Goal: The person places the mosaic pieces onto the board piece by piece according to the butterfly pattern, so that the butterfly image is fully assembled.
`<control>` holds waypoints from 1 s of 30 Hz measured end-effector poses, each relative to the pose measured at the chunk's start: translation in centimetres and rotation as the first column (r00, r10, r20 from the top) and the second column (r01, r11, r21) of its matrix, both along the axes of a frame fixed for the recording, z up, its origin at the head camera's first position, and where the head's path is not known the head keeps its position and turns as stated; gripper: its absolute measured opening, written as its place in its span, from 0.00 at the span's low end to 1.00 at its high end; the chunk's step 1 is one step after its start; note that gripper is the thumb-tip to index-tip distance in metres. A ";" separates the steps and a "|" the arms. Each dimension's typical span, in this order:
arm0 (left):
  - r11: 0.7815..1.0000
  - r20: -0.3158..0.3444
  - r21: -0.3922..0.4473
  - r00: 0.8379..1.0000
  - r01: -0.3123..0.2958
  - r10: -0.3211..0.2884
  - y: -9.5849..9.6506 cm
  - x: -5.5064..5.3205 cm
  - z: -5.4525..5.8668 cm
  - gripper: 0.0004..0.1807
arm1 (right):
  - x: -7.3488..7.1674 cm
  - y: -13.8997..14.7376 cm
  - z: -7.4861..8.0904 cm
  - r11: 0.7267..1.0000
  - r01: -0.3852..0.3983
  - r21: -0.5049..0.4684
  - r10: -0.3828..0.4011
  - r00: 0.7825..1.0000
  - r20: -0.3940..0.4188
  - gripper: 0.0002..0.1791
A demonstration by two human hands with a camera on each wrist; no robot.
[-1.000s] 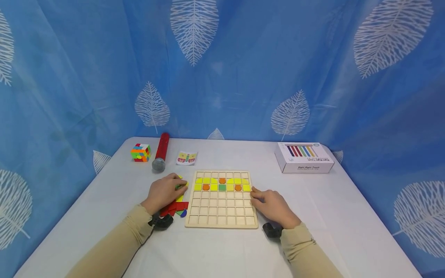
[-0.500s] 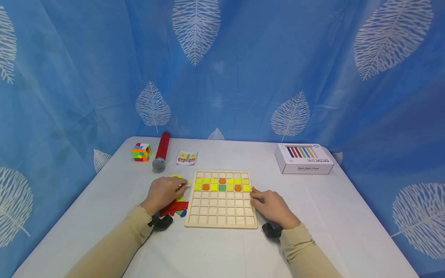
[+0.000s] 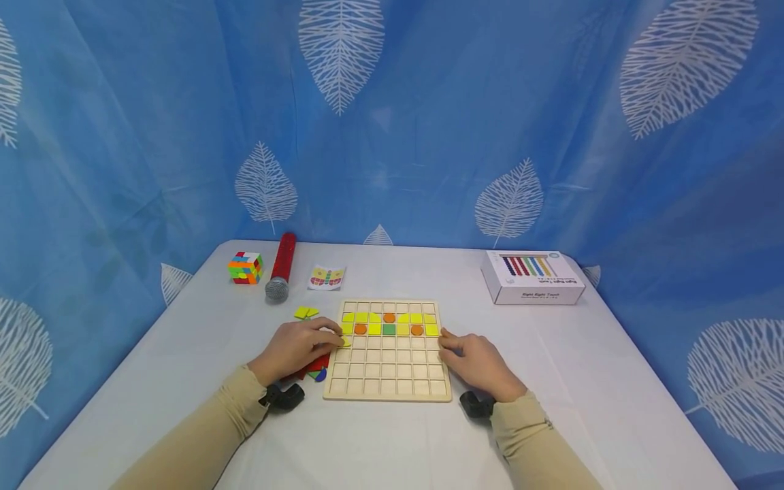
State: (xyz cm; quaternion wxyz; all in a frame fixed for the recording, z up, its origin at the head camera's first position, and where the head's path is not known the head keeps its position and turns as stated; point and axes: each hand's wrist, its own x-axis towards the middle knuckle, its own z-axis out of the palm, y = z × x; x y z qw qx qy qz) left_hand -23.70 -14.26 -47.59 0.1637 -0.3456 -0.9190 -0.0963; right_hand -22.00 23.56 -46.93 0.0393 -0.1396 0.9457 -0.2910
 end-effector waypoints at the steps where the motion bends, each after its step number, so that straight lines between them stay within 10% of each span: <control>1: 1.000 -0.007 -0.006 1.000 -0.004 0.004 0.0 0.0 0.0 0.12 | 0.0 0.0 0.0 1.000 -0.001 0.000 0.001 1.000 0.000 0.22; 14: 0.995 -0.031 -0.055 0.996 0.088 -0.089 0.3 0.1 0.2 0.14 | -0.1 0.1 0.0 1.000 -0.006 -0.011 0.006 1.000 0.009 0.22; 30: 0.995 0.175 0.036 0.980 0.089 -0.094 0.0 0.1 0.2 0.17 | -0.1 0.2 -0.1 1.000 -0.016 -0.004 0.016 1.000 -0.008 0.22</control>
